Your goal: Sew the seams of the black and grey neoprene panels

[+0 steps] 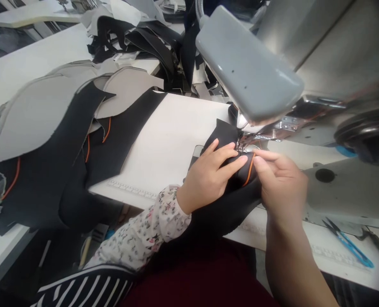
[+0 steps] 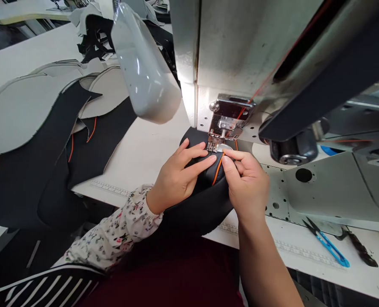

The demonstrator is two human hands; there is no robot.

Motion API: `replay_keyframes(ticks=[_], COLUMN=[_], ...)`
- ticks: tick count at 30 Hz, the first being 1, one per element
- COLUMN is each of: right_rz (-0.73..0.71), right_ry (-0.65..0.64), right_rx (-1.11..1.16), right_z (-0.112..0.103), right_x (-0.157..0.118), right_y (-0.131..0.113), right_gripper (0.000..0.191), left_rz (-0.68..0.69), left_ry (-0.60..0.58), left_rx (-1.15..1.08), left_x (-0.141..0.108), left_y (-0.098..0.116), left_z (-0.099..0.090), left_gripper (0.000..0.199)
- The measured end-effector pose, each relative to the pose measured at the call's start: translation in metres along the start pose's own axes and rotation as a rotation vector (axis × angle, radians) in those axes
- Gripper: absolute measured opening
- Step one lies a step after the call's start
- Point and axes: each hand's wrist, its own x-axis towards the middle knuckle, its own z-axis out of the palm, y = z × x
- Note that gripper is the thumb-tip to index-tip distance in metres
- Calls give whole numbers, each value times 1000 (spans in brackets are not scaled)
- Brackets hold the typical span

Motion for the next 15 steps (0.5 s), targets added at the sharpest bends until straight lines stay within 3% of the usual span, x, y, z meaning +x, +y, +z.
replay_keyframes(ticks=[10,12,15], right_rz=[10,44,186], right_ry=[51,35,-8], right_rx=[102,122,314], right_z=[8,2,-7], right_x=[2,-13,-60], right_y=[20,37,66], right_gripper=[34,46,63], left_rz=[-14,-198,-706], left_ry=[-9,33,23], left_rx=[-75,-138,-370], left_x=[-9,-25,-54], left_y=[-11,-11,-10], left_z=[2,1,1], left_gripper=[37,41,80])
